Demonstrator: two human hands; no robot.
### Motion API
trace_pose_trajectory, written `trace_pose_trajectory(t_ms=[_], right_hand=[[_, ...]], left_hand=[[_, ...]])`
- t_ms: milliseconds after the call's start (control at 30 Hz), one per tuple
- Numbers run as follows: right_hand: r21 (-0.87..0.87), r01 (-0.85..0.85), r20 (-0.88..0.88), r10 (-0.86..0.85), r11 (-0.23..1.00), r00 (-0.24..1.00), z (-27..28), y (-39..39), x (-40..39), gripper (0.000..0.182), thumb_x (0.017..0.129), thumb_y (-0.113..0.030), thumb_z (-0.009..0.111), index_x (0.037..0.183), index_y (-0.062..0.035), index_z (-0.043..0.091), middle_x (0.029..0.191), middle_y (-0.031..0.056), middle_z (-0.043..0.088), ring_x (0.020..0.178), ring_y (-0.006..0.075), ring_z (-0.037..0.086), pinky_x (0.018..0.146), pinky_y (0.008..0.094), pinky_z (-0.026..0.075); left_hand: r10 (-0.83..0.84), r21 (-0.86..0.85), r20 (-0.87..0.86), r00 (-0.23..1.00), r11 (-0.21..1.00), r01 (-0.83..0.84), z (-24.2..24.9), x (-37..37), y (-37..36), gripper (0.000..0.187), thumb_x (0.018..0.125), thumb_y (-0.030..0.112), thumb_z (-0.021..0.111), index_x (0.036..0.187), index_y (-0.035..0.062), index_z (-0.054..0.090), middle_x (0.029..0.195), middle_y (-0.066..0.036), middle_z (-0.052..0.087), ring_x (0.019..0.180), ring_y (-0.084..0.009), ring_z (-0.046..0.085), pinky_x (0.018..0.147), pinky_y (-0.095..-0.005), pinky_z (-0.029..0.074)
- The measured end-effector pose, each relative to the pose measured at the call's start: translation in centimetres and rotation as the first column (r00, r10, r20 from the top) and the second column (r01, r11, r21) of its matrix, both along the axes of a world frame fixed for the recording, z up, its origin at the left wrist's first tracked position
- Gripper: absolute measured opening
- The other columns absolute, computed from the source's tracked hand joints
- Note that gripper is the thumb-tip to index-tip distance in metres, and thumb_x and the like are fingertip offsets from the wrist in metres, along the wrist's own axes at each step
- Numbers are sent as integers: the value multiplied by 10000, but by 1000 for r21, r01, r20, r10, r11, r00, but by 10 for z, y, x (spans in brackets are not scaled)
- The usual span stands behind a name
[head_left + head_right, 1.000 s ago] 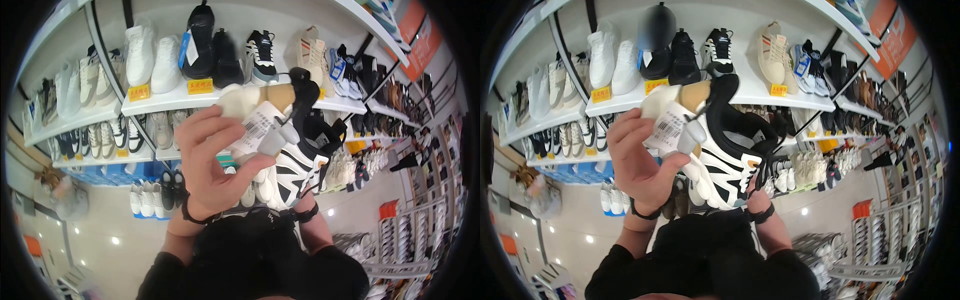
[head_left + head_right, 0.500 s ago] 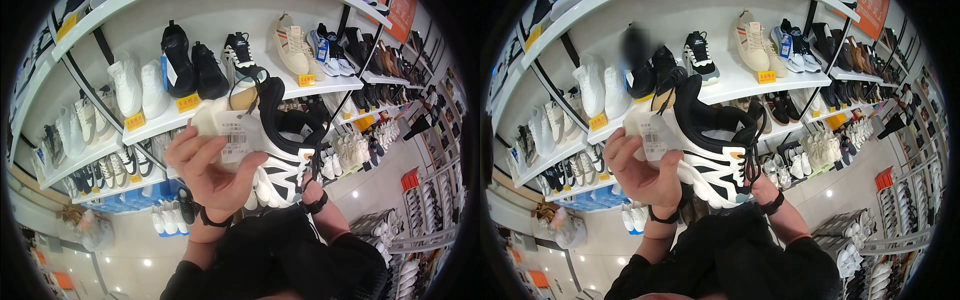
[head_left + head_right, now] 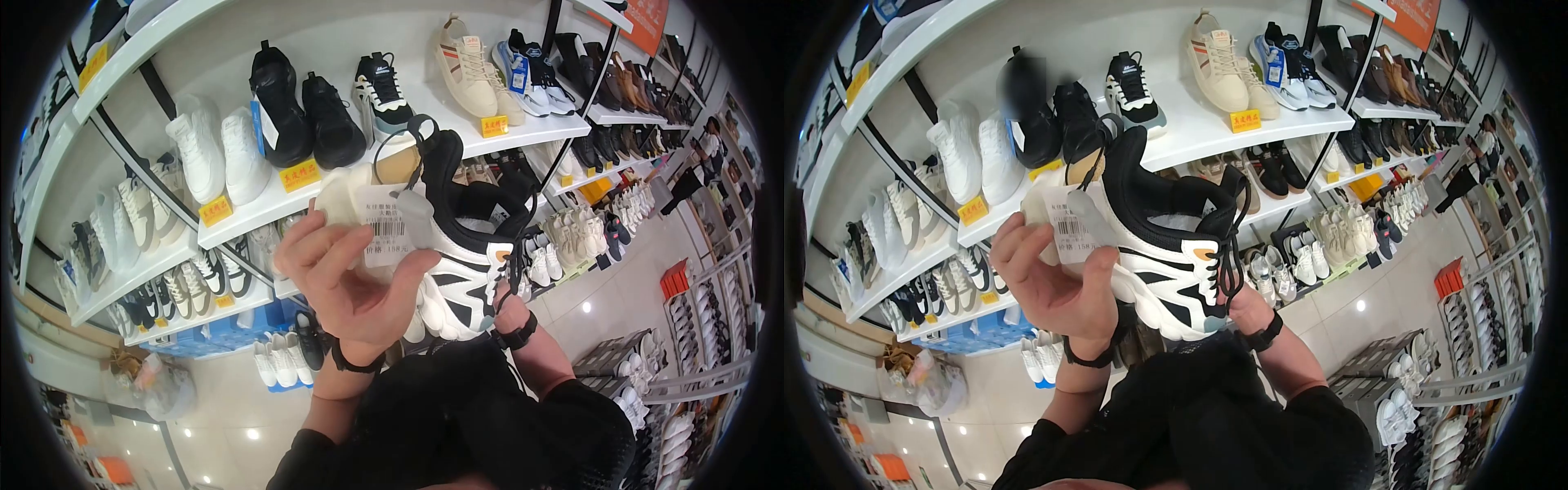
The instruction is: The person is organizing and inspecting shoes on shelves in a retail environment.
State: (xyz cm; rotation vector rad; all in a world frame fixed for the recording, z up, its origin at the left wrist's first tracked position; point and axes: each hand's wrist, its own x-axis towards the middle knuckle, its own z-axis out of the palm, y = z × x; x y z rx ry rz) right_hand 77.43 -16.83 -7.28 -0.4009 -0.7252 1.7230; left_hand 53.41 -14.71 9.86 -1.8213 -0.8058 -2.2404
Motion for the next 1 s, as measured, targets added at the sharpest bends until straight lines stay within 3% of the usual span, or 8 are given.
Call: trace_pose_trajectory(t_ms=[400, 500, 567, 767, 1000], right_hand=[[-2, -18, 8, 18, 1000, 1000, 0, 10, -6, 625, 845, -95, 727, 1419, -30, 489, 1349, 116, 620, 1219, 256, 621, 1064, 420, 501], [0, -30, 10, 30, 1000, 999, -1, 15, -9, 630, 844, -98, 730, 1421, -31, 487, 1351, 116, 619, 1221, 256, 620, 1065, 420, 500], [1, -39, 10, 39, 999, 999, -1, 19, -11, 633, 844, -100, 733, 1422, -31, 486, 1352, 116, 619, 1222, 256, 620, 1065, 419, 500], [8, -60, 14, 60, 998, 998, -1, 28, -16, 641, 843, -107, 739, 1426, -31, 483, 1355, 117, 617, 1225, 257, 618, 1066, 419, 499], [-1, -71, 8, 71, 997, 997, -3, 32, -18, 652, 841, -114, 747, 1430, -31, 479, 1359, 118, 615, 1228, 258, 617, 1068, 419, 498]], left_hand=[[45, -13, -22, 999, 999, -46, -1, 1, 3, 687, 580, 176, 986, 1151, 118, 607, 1132, -67, 549, 1177, -322, 478, 1018, -457, 393], [45, -14, 13, 999, 999, -44, -2, 0, 6, 649, 573, 172, 985, 1112, 124, 627, 1123, -62, 543, 1180, -320, 475, 1013, -457, 396], [39, -36, -38, 998, 999, -41, -5, -4, 6, 533, 580, 59, 912, 1046, 87, 655, 1182, -78, 505, 1266, -338, 459, 1070, -469, 372], [87, -52, -87, 992, 994, -92, -4, -9, 8, 339, 591, 70, 901, 870, 130, 718, 1161, -67, 500, 1251, -358, 457, 1066, -507, 367], [108, -102, -98, 989, 988, -118, -6, -13, 8, 352, 601, 55, 892, 897, 132, 719, 1167, -63, 492, 1280, -355, 434, 1080, -507, 357]])
